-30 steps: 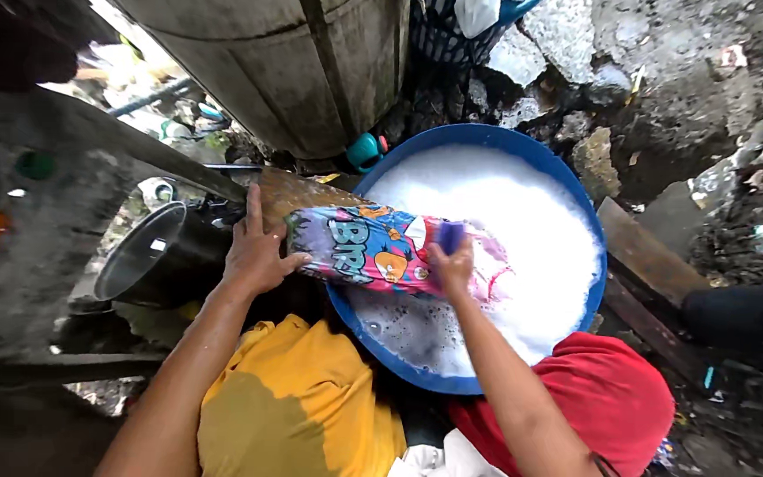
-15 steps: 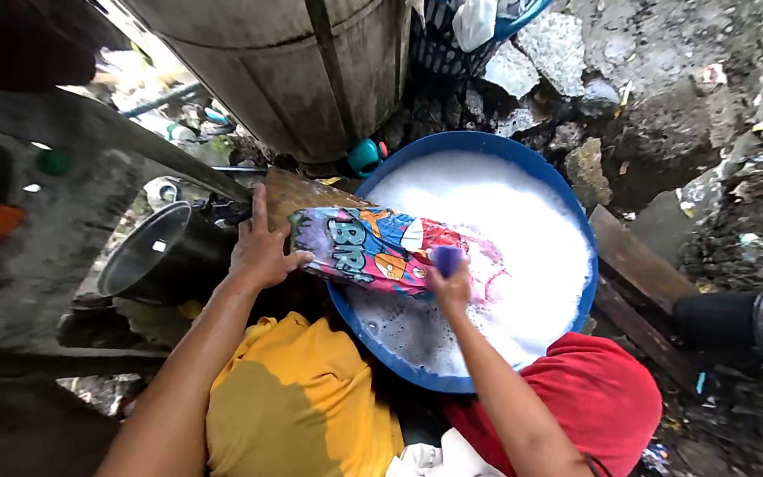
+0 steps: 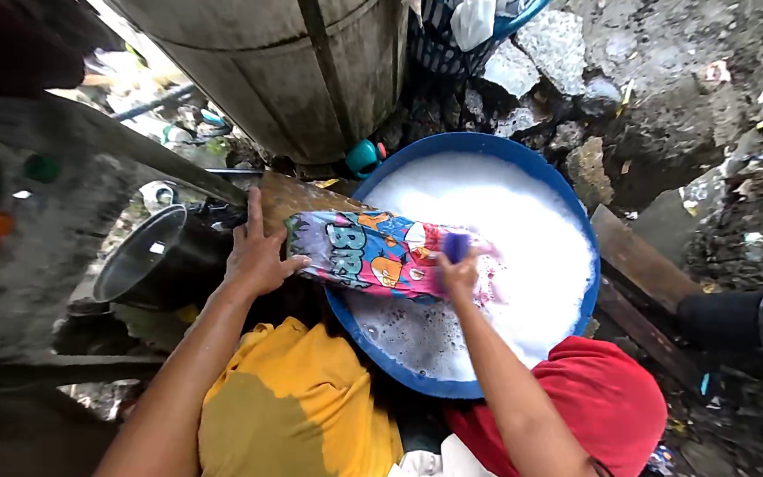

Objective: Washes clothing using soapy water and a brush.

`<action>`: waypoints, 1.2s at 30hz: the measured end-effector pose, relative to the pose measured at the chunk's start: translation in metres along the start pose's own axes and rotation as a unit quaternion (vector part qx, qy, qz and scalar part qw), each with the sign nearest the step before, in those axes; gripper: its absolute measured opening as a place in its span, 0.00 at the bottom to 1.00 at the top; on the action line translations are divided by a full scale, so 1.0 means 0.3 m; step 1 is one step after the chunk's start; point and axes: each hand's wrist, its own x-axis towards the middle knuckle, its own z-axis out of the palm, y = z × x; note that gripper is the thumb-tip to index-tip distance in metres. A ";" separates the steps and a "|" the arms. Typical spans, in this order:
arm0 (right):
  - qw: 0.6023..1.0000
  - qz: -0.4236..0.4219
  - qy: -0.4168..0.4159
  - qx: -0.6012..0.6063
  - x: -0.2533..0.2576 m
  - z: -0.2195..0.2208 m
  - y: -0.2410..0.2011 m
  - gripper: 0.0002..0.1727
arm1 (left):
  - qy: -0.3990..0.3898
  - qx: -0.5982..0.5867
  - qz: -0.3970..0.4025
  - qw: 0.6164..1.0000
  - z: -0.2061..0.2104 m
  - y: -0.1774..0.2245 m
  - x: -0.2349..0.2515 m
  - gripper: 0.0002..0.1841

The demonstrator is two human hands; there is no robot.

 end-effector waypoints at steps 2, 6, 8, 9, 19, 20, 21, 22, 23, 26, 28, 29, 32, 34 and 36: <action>0.993 0.092 0.070 0.005 0.105 -0.051 0.112 0.45 | 0.006 -0.003 0.006 1.000 0.002 -0.004 -0.003 0.39; 0.997 -0.029 -0.011 0.069 -0.058 0.165 -0.226 0.40 | 0.008 -0.002 -0.004 1.000 -0.002 0.007 0.001 0.38; 0.980 -0.158 -0.117 0.027 -0.251 0.302 -0.436 0.36 | -0.003 -0.004 -0.013 1.000 -0.005 0.005 -0.005 0.36; 0.965 -0.218 -0.144 0.002 -0.291 0.330 -0.481 0.35 | -0.001 -0.014 -0.013 1.000 -0.007 0.004 -0.002 0.36; 0.995 0.065 0.057 0.041 0.120 0.049 -0.098 0.42 | 0.005 0.006 -0.006 1.000 -0.003 0.006 0.009 0.38; 0.998 0.009 0.026 0.051 0.040 0.127 -0.206 0.37 | 0.004 0.005 -0.010 1.000 -0.003 0.010 0.010 0.37; 0.997 -0.047 -0.037 0.056 -0.073 0.203 -0.331 0.35 | 0.002 0.002 -0.014 1.000 -0.003 0.010 0.006 0.37; 0.988 -0.098 -0.106 0.051 -0.188 0.265 -0.440 0.33 | -0.002 -0.001 -0.018 1.000 -0.006 0.010 -0.003 0.36; 0.975 -0.151 -0.160 0.029 -0.263 0.306 -0.514 0.34 | -0.001 -0.007 -0.021 1.000 -0.012 0.014 -0.007 0.34; 0.964 -0.202 -0.174 -0.015 -0.213 0.250 -0.460 0.34 | 0.003 -0.011 -0.014 1.000 -0.013 0.003 -0.006 0.36; 0.988 -0.132 -0.078 -0.009 -0.069 0.131 -0.246 0.35 | 0.009 -0.013 -0.005 1.000 -0.008 -0.007 0.001 0.38; 0.997 -0.069 -0.026 0.001 -0.001 0.065 -0.120 0.37 | 0.012 -0.013 -0.003 1.000 -0.008 -0.008 0.004 0.38; 0.995 0.092 -0.012 -0.033 0.117 -0.104 0.126 0.50 | 0.015 -0.041 -0.003 0.999 -0.014 0.009 -0.003 0.36; 0.989 0.123 -0.067 0.051 0.162 -0.154 0.085 0.47 | 0.026 -0.100 -0.014 0.995 -0.047 0.039 0.012 0.28; 0.965 0.129 -0.149 0.175 0.143 -0.196 -0.048 0.34 | 0.035 -0.137 -0.038 0.989 -0.086 0.101 0.005 0.21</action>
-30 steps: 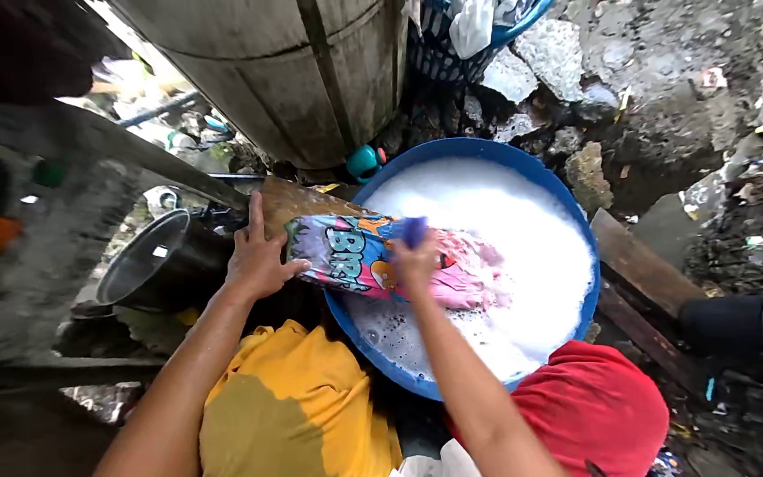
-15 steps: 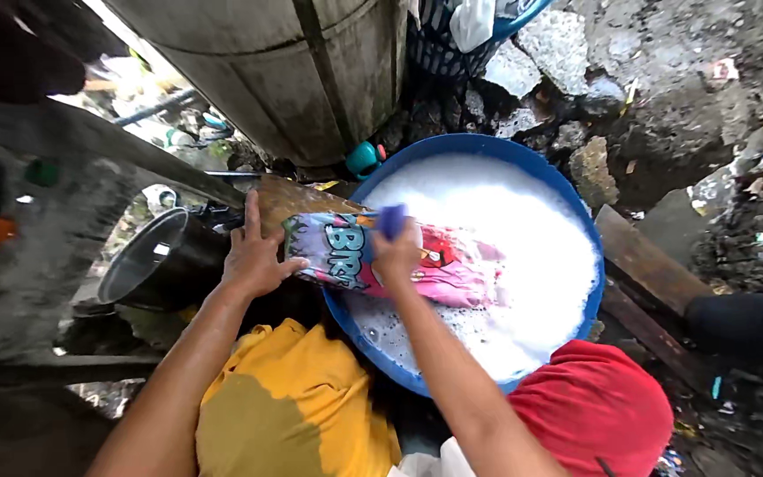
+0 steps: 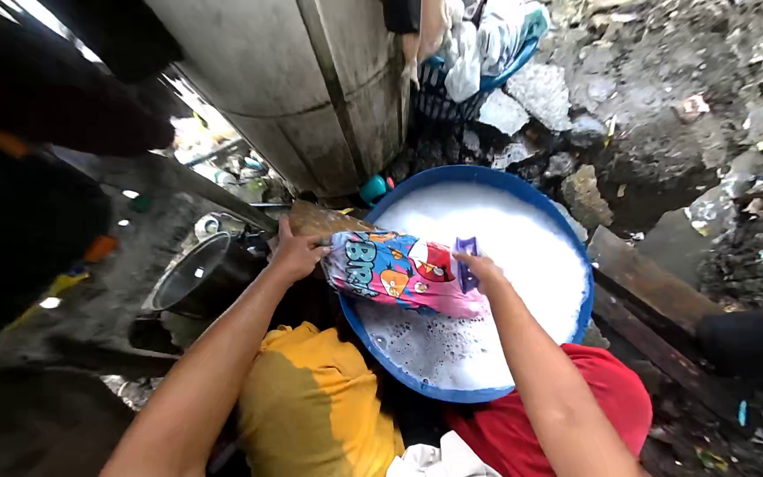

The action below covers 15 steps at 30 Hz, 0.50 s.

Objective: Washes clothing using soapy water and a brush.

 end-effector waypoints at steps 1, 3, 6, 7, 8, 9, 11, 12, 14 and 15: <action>0.998 -0.016 -0.048 0.048 -0.048 0.007 -0.080 0.28 | 0.003 -0.019 -0.008 1.000 -0.014 0.054 -0.017 0.20; 0.976 -0.092 -0.137 0.144 -0.162 0.001 -0.212 0.19 | 0.001 -0.072 0.011 0.997 -0.040 0.185 -0.095 0.19; 0.907 -0.223 -0.254 0.251 -0.302 -0.039 -0.340 0.19 | -0.063 -0.197 0.116 0.971 -0.051 0.361 -0.245 0.13; 0.880 -0.258 -0.296 0.267 -0.329 -0.057 -0.372 0.28 | -0.095 -0.241 0.168 0.951 -0.047 0.401 -0.284 0.11; 0.850 -0.289 -0.344 0.275 -0.353 -0.073 -0.400 0.36 | -0.124 -0.272 0.221 0.928 -0.042 0.435 -0.318 0.08; 0.821 -0.313 -0.388 0.277 -0.373 -0.087 -0.424 0.42 | -0.143 -0.292 0.269 0.906 -0.042 0.471 -0.349 0.07; 0.784 -0.346 -0.437 0.273 -0.416 -0.114 -0.446 0.45 | -0.153 -0.300 0.359 0.871 -0.060 0.536 -0.396 0.09; 0.778 -0.352 -0.437 0.282 -0.436 -0.127 -0.444 0.40 | -0.142 -0.294 0.393 0.860 -0.074 0.565 -0.410 0.07; 0.748 -0.365 -0.473 0.289 -0.472 -0.160 -0.427 0.25 | -0.112 -0.274 0.432 0.852 -0.113 0.608 -0.430 0.04; 0.725 -0.366 -0.510 0.285 -0.475 -0.178 -0.422 0.22 | -0.095 -0.267 0.442 0.851 -0.131 0.619 -0.438 0.04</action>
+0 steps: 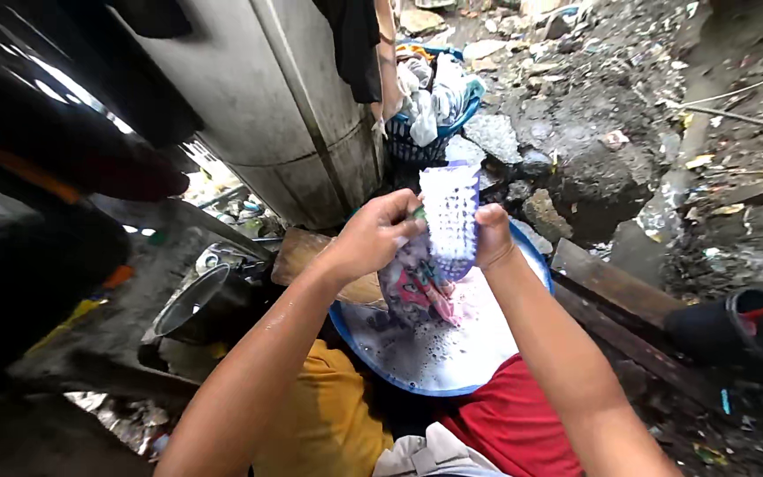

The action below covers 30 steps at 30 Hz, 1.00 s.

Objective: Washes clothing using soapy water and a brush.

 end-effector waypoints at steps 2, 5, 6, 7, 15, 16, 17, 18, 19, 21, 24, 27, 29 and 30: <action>0.999 0.001 -0.041 -0.006 -0.021 0.012 -0.031 0.19 | 0.010 0.010 0.021 1.000 -0.018 0.020 -0.004 0.03; 0.996 -0.042 0.054 -0.061 -0.041 0.084 -0.089 0.24 | -0.064 -0.037 0.006 0.997 -0.008 0.010 -0.039 0.07; 0.991 -0.061 0.093 -0.068 -0.042 0.099 -0.106 0.32 | -0.107 -0.055 -0.023 0.993 0.013 -0.013 -0.058 0.12; 0.986 -0.090 0.121 -0.071 -0.039 0.115 -0.127 0.38 | -0.143 -0.059 -0.053 0.986 0.046 -0.050 -0.084 0.13; 0.953 -0.288 0.095 -0.027 -0.074 0.173 -0.323 0.31 | -0.109 -0.043 -0.062 0.991 0.146 -0.188 -0.159 0.13; 0.954 -0.273 0.108 -0.051 -0.082 0.179 -0.322 0.30 | -0.069 -0.064 -0.058 0.994 0.139 -0.147 -0.148 0.19; 0.955 -0.255 0.128 -0.084 -0.087 0.191 -0.312 0.28 | -0.046 -0.075 -0.042 0.995 0.137 -0.104 -0.133 0.25; 0.956 -0.230 0.144 -0.107 -0.089 0.202 -0.296 0.27 | -0.034 -0.081 -0.026 0.996 0.140 -0.065 -0.119 0.29; 0.960 -0.198 0.157 -0.123 -0.091 0.212 -0.280 0.26 | -0.028 -0.089 -0.014 0.996 0.145 -0.032 -0.104 0.30; 0.969 -0.141 0.153 -0.136 -0.095 0.231 -0.255 0.20 | -0.011 -0.118 0.012 0.993 0.157 0.000 -0.067 0.20; 0.980 -0.097 0.127 -0.115 -0.103 0.239 -0.250 0.14 | 0.013 -0.165 0.044 0.985 0.140 0.012 -0.036 0.05; 0.980 -0.104 0.132 -0.108 -0.107 0.242 -0.256 0.14 | -0.005 -0.211 0.066 0.975 0.120 0.003 -0.048 0.07; 0.977 -0.124 0.141 -0.100 -0.099 0.254 -0.262 0.13 | -0.080 -0.185 0.035 0.979 0.137 -0.013 -0.084 0.13; 0.975 -0.139 0.143 -0.096 -0.093 0.262 -0.266 0.12 | -0.120 -0.164 0.007 0.979 0.156 -0.040 -0.094 0.17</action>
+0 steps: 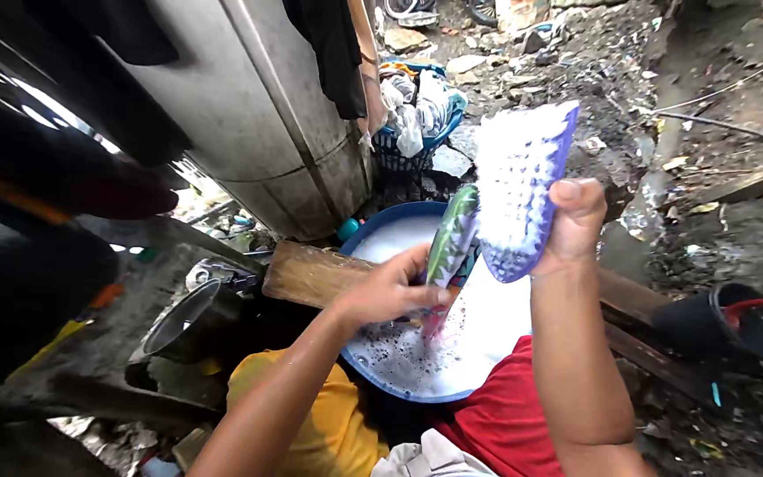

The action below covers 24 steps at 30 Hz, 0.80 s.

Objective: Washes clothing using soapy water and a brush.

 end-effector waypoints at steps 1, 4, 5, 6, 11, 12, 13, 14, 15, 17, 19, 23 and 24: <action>1.000 -0.015 0.003 0.003 0.006 0.008 -0.004 0.11 | -0.024 0.026 -0.040 0.999 0.010 -0.043 -0.002 0.16; 0.998 -0.051 0.001 0.025 0.018 0.008 -0.027 0.16 | -0.064 0.123 -0.148 0.979 0.009 -0.159 -0.023 0.09; 0.998 -0.063 0.005 0.030 0.017 0.004 -0.040 0.17 | -0.074 0.148 -0.169 0.972 -0.004 -0.186 -0.037 0.09; 0.996 -0.075 0.012 0.037 0.014 -0.005 -0.054 0.18 | -0.081 0.167 -0.178 0.966 -0.020 -0.203 -0.052 0.10; 0.988 -0.145 0.032 0.044 -0.028 -0.075 -0.125 0.24 | -0.036 0.129 -0.219 0.966 -0.122 -0.150 -0.138 0.14; 0.985 -0.163 0.041 0.042 -0.044 -0.093 -0.133 0.25 | -0.006 0.118 -0.209 0.971 -0.147 -0.138 -0.159 0.13; 0.982 -0.177 0.050 0.040 -0.063 -0.110 -0.142 0.25 | 0.024 0.112 -0.196 0.974 -0.175 -0.128 -0.180 0.12; 0.980 -0.187 0.055 0.038 -0.086 -0.125 -0.148 0.25 | 0.058 0.113 -0.182 0.975 -0.202 -0.118 -0.202 0.11; 0.978 -0.196 0.059 0.032 -0.111 -0.141 -0.151 0.25 | 0.094 0.120 -0.162 0.975 -0.225 -0.103 -0.222 0.09; 0.976 -0.204 0.077 0.006 -0.168 -0.181 -0.142 0.25 | 0.143 0.132 -0.110 0.975 -0.264 -0.050 -0.260 0.06; 0.976 -0.195 0.092 -0.013 -0.225 -0.224 -0.115 0.24 | 0.147 0.143 -0.059 0.977 -0.295 0.017 -0.293 0.05; 0.985 -0.101 0.140 -0.018 -0.297 -0.288 0.018 0.24 | 0.121 0.187 -0.063 0.973 -0.354 0.057 -0.326 0.05; 0.982 -0.065 0.177 -0.022 -0.294 -0.305 0.077 0.24 | 0.133 0.230 -0.098 0.959 -0.372 0.027 -0.315 0.05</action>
